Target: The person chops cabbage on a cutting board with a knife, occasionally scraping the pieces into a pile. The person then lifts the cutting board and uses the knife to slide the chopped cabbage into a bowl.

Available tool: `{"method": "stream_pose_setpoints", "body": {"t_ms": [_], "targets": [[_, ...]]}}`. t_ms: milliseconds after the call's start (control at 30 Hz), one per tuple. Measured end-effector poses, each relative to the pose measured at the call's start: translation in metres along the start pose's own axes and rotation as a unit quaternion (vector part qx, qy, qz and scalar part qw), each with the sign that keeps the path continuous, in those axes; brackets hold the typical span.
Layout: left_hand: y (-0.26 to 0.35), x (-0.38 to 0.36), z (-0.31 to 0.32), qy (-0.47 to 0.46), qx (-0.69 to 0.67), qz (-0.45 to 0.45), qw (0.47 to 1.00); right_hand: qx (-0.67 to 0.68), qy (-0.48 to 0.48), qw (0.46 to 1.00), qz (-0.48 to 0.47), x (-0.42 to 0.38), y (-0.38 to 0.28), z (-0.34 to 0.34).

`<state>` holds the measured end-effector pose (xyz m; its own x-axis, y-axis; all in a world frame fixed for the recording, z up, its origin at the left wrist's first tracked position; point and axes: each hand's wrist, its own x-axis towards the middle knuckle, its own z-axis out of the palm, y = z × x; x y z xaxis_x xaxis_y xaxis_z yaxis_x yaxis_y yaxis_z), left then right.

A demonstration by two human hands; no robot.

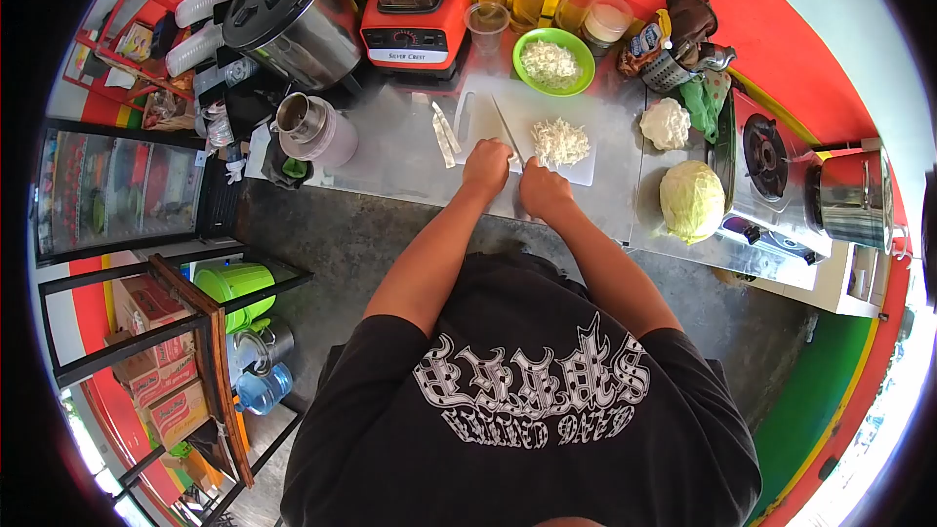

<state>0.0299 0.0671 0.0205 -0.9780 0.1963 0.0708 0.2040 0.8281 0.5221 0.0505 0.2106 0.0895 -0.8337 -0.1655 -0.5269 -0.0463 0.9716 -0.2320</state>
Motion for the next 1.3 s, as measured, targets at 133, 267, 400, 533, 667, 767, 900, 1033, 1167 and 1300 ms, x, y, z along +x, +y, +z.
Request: {"method": "stream_pose_setpoints", "body": {"t_ms": [133,267,400,533,667,767,900,1033,1167,1300], "targets": [[0.002,0.001,0.0,-0.006,0.0,-0.002,1.0,0.007,0.018,1.0,-0.008,-0.003,0.001,0.013],[0.001,-0.003,0.004,0.036,-0.051,-0.009,0.998,0.039,0.028,0.999,0.011,0.004,0.0,0.027],[-0.001,-0.001,0.001,0.016,-0.023,0.008,1.0,-0.005,0.028,1.0,-0.003,0.007,0.0,0.017],[-0.003,0.0,0.003,0.003,-0.009,0.007,1.0,-0.013,0.027,0.999,-0.021,-0.002,-0.002,0.01],[-0.001,-0.001,0.006,0.045,-0.032,0.005,0.998,0.017,0.029,0.999,0.006,-0.005,-0.004,0.023],[-0.005,-0.001,0.008,0.044,-0.044,-0.005,0.998,0.02,0.023,1.0,0.005,0.005,-0.002,0.022],[-0.008,0.003,0.009,0.032,-0.025,0.007,0.999,0.002,0.017,1.0,-0.013,0.01,0.001,0.012],[-0.007,0.002,0.008,0.037,-0.039,0.004,0.999,-0.016,0.025,0.999,-0.021,0.001,-0.004,0.016],[-0.008,0.003,0.008,0.046,-0.047,0.01,0.998,0.022,0.046,0.999,0.005,0.007,-0.004,0.032],[-0.003,0.006,-0.003,-0.019,-0.023,-0.008,1.0,0.029,0.025,0.999,0.005,0.01,-0.004,0.017]]}}
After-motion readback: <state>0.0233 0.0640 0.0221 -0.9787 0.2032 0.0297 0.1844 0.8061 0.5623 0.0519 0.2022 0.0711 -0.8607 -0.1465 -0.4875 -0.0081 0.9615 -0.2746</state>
